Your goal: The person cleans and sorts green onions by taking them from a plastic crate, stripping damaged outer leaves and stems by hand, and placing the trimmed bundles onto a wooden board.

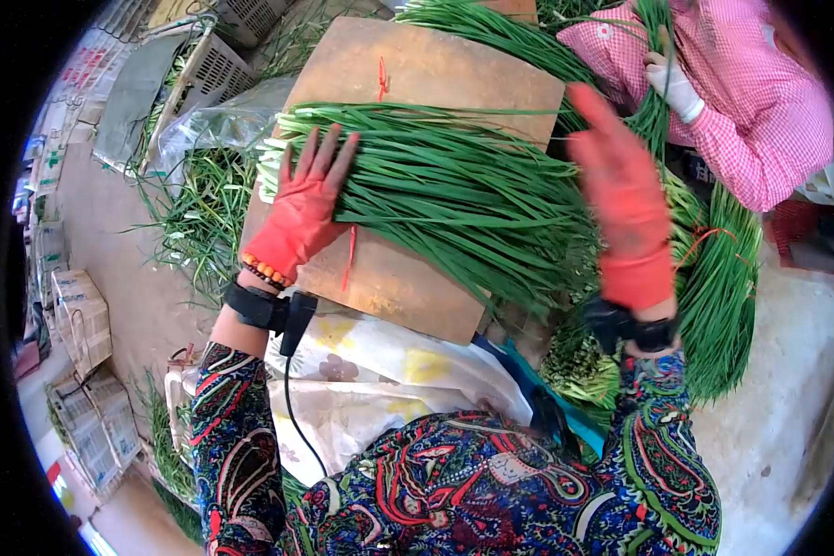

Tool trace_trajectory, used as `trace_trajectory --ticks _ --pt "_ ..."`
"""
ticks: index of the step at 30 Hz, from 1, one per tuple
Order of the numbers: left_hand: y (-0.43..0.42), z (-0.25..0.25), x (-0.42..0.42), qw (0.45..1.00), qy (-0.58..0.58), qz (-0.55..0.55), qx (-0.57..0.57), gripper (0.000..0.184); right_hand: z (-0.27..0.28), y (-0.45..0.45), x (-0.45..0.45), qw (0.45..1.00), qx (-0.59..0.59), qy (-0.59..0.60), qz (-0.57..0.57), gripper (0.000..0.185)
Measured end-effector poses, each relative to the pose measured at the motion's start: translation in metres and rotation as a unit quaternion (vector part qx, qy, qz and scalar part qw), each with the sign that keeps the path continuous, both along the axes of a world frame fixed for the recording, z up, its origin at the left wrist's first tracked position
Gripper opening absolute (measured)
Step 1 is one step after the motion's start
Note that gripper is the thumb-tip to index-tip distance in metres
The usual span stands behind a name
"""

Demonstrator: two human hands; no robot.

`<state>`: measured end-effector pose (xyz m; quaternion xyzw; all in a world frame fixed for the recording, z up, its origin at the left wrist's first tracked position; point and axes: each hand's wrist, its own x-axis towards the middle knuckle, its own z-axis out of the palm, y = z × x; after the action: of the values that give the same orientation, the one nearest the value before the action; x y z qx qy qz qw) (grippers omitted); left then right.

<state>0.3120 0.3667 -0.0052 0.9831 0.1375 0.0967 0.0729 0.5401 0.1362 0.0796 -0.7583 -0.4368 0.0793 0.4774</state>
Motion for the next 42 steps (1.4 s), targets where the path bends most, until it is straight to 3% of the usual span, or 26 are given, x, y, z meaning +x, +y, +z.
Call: trace_trajectory --ticks 3,5,6,9,10,13,17,20,22,23,24,25,26,27,29,32,34,35,36,39,41,42 --pt "-0.003 -0.006 0.007 0.997 0.006 0.035 0.073 0.077 -0.004 0.053 -0.055 0.947 -0.132 -0.29 0.046 0.058" --pt "-0.007 0.002 0.008 0.998 0.002 0.045 0.045 0.076 -0.019 0.083 -0.085 0.951 -0.143 -0.273 0.031 0.066" --pt "-0.007 -0.003 0.008 0.996 0.033 0.056 0.065 0.085 -0.042 0.097 -0.096 0.954 -0.136 -0.265 0.015 0.07" --pt "-0.012 -0.012 0.005 0.997 0.02 0.04 -0.059 0.098 -0.12 0.114 -0.12 0.95 -0.201 -0.239 -0.014 0.076" --pt "-0.011 -0.011 0.005 0.997 0.027 0.046 -0.064 0.106 -0.115 0.111 -0.123 0.956 -0.176 -0.236 0.001 0.073" --pt "-0.008 -0.01 0.001 0.998 0.03 0.02 -0.057 0.104 -0.092 0.091 -0.107 0.972 -0.123 -0.176 0.095 0.062" --pt "-0.012 -0.014 0.006 0.998 0.025 0.05 -0.04 0.106 -0.079 0.037 -0.072 0.913 -0.115 -0.259 0.294 0.048" --pt "-0.012 -0.016 0.003 0.998 0.03 0.049 -0.04 0.105 -0.074 -0.013 -0.06 0.901 -0.3 -0.172 0.263 0.044" --pt "-0.008 -0.016 0.002 0.998 0.02 0.04 -0.042 0.105 -0.068 -0.041 -0.049 0.925 -0.327 -0.114 0.157 0.038" --pt "-0.009 -0.015 0.002 0.998 0.031 0.047 -0.04 0.104 -0.057 -0.048 -0.036 0.899 -0.413 -0.06 0.133 0.033" --pt "-0.01 -0.014 0.003 0.997 0.04 0.052 -0.037 0.104 -0.053 -0.062 -0.021 0.832 -0.51 -0.156 0.156 0.023" --pt "-0.01 -0.013 0.003 0.996 0.05 0.059 -0.032 0.104 -0.055 -0.092 -0.008 0.77 -0.495 -0.35 0.197 0.018" --pt "-0.01 -0.013 0.002 0.997 0.057 0.056 -0.023 0.104 -0.035 -0.097 -0.014 0.702 -0.555 -0.43 0.123 0.016" --pt "-0.009 -0.013 0.0 0.997 0.048 0.058 -0.023 0.103 -0.026 -0.098 -0.002 0.744 -0.496 -0.423 0.15 0.017" --pt "-0.01 -0.015 -0.001 0.998 0.026 0.058 -0.024 0.102 0.003 -0.083 -0.003 0.791 -0.525 -0.303 0.08 0.023" --pt "-0.012 -0.012 -0.001 0.998 0.017 0.05 -0.03 0.099 0.034 -0.047 -0.022 0.912 -0.379 -0.154 -0.015 0.023" --pt "-0.01 -0.012 -0.007 0.999 -0.009 0.045 -0.017 0.102 0.029 -0.029 -0.027 0.939 -0.323 -0.108 -0.037 0.025" --pt "-0.009 -0.007 -0.011 0.999 0.032 0.042 -0.008 0.111 0.027 -0.018 -0.033 0.952 -0.293 -0.083 -0.04 0.028" --pt "-0.008 -0.003 -0.014 0.998 0.051 0.046 -0.001 0.112 0.037 -0.005 -0.041 0.925 -0.348 -0.148 0.023 0.037" --pt "-0.01 0.018 -0.039 0.998 0.049 0.047 -0.018 0.105 0.03 0.024 -0.06 0.985 -0.144 -0.077 0.056 0.046" --pt "0.001 0.013 -0.06 0.996 -0.042 0.053 -0.063 0.103 0.048 0.067 -0.065 0.969 -0.096 -0.189 0.129 0.058" --pt "0.001 0.031 -0.079 0.997 0.007 0.06 -0.051 0.098 0.059 0.081 -0.075 0.956 -0.089 -0.236 0.147 0.058"
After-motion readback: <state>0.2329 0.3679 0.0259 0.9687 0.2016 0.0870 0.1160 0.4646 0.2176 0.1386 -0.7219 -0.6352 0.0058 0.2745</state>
